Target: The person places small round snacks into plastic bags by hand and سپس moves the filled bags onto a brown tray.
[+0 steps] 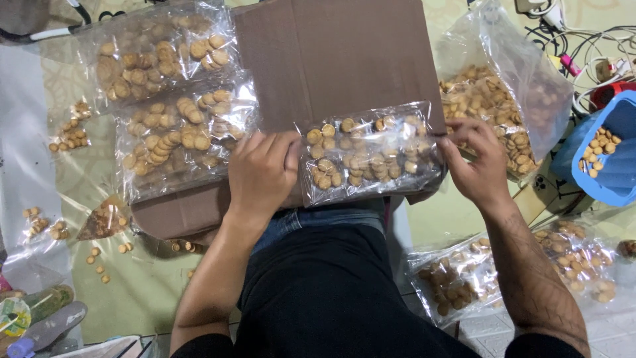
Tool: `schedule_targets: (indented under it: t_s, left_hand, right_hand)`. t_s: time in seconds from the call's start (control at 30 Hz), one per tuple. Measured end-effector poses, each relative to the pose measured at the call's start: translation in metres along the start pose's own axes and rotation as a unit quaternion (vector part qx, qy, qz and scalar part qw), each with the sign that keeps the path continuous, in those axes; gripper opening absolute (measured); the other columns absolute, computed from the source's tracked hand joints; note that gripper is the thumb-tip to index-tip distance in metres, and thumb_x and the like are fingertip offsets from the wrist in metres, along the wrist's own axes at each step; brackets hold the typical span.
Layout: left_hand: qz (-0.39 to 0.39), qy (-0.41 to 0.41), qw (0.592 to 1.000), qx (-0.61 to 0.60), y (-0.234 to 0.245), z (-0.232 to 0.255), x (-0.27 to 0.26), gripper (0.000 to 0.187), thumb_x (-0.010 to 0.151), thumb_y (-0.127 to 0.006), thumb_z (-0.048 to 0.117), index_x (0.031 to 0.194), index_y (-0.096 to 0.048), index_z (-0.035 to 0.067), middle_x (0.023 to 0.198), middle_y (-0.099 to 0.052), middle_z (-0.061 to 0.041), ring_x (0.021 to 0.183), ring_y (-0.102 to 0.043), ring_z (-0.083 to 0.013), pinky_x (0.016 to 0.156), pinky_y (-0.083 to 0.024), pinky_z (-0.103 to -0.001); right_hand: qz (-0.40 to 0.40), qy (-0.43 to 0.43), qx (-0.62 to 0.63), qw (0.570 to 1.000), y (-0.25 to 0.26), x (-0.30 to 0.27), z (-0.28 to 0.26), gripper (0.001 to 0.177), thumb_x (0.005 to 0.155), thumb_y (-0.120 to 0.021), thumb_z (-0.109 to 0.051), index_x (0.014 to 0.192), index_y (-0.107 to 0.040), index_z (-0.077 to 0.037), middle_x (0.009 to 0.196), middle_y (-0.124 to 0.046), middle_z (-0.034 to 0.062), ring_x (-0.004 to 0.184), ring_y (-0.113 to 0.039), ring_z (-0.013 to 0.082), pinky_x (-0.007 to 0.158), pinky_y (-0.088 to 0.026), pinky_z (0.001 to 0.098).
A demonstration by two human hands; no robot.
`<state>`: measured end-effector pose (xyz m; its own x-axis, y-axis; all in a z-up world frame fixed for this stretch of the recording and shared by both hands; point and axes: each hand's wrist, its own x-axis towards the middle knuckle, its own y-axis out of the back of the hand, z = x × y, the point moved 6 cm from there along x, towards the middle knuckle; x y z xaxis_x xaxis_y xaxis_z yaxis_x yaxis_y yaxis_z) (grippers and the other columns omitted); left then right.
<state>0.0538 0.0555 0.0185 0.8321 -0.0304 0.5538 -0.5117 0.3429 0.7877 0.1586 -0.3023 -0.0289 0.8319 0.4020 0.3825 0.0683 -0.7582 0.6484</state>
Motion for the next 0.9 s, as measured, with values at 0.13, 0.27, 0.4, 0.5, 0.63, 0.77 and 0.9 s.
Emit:
schedule_targets:
  t_s: [0.13, 0.27, 0.4, 0.5, 0.63, 0.77, 0.9]
  left_hand:
    - [-0.024, 0.019, 0.996, 0.083, -0.020, 0.007, 0.006, 0.010, 0.095, -0.064, 0.021, 0.100, -0.070, 0.014, 0.077, -0.066, -0.002, 0.069, -0.067, -0.0219, 0.062, -0.052, -0.031]
    - [-0.071, 0.079, 0.994, -0.031, 0.007, 0.038, 0.016, 0.036, 0.093, -0.068, 0.022, 0.123, -0.068, 0.002, 0.100, -0.072, -0.019, 0.069, -0.073, -0.0369, 0.054, -0.058, -0.045]
    - [-0.083, 0.170, 0.971, -0.144, -0.017, 0.033, -0.007, 0.062, 0.096, -0.063, 0.028, 0.148, -0.049, -0.003, 0.131, -0.061, -0.033, 0.097, -0.069, -0.0522, 0.070, -0.058, -0.057]
    - [-0.102, 0.202, 0.966, -0.125, -0.026, 0.024, -0.005, 0.061, 0.099, -0.058, 0.031, 0.151, -0.047, 0.001, 0.145, -0.053, -0.027, 0.105, -0.067, -0.0515, 0.077, -0.058, -0.058]
    - [-0.202, 0.286, 0.925, -0.149, -0.019, 0.026, 0.014, 0.063, 0.103, -0.045, 0.032, 0.158, -0.035, 0.003, 0.157, -0.040, -0.025, 0.106, -0.067, -0.0527, 0.086, -0.055, -0.063]
    - [-0.226, 0.281, 0.926, -0.115, -0.046, 0.012, 0.003, 0.061, 0.107, -0.040, 0.034, 0.160, -0.028, 0.007, 0.145, -0.051, -0.031, 0.106, -0.065, -0.0571, 0.086, -0.053, -0.067]
    - [-0.182, 0.284, 0.934, -0.118, -0.054, 0.005, 0.000, 0.058, 0.103, -0.047, 0.031, 0.157, -0.036, 0.015, 0.127, -0.059, -0.015, 0.101, -0.068, -0.0455, 0.080, -0.056, -0.059]
  right_hand:
    - [-0.020, 0.002, -0.015, 1.000, -0.005, 0.028, -0.011, 0.015, 0.096, -0.084, -0.012, 0.109, -0.076, -0.008, 0.120, -0.072, 0.0167, 0.115, -0.067, 0.0450, 0.100, -0.051, 0.0542]
    - [-0.039, -0.001, -0.006, 0.999, -0.015, 0.041, -0.010, 0.009, 0.097, -0.080, -0.009, 0.101, -0.073, -0.007, 0.123, -0.073, 0.0177, 0.119, -0.065, 0.0493, 0.100, -0.049, 0.0582]
    - [-0.020, -0.035, -0.055, 0.998, -0.021, 0.043, -0.004, 0.014, 0.090, -0.080, -0.011, 0.103, -0.074, -0.011, 0.125, -0.072, 0.0139, 0.108, -0.067, 0.0417, 0.089, -0.051, 0.0485]
    - [-0.035, -0.090, -0.058, 0.994, -0.026, 0.046, 0.014, 0.033, 0.087, -0.077, -0.012, 0.120, -0.073, -0.015, 0.116, -0.069, 0.0142, 0.097, -0.064, 0.0392, 0.084, -0.050, 0.0480]
    - [-0.068, -0.171, -0.022, 0.983, -0.024, 0.066, 0.005, 0.041, 0.096, -0.075, -0.024, 0.136, -0.069, -0.015, 0.115, -0.071, 0.0128, 0.100, -0.067, 0.0311, 0.080, -0.052, 0.0441]
    - [-0.095, -0.127, -0.056, 0.986, -0.026, 0.075, -0.006, 0.045, 0.095, -0.081, -0.024, 0.136, -0.071, -0.009, 0.100, -0.069, 0.0192, 0.099, -0.068, 0.0404, 0.081, -0.053, 0.0507]
    - [-0.122, -0.112, -0.052, 0.985, -0.027, 0.077, -0.013, 0.025, 0.100, -0.080, -0.018, 0.118, -0.077, -0.002, 0.091, -0.068, 0.0212, 0.091, -0.068, 0.0401, 0.079, -0.052, 0.0485]
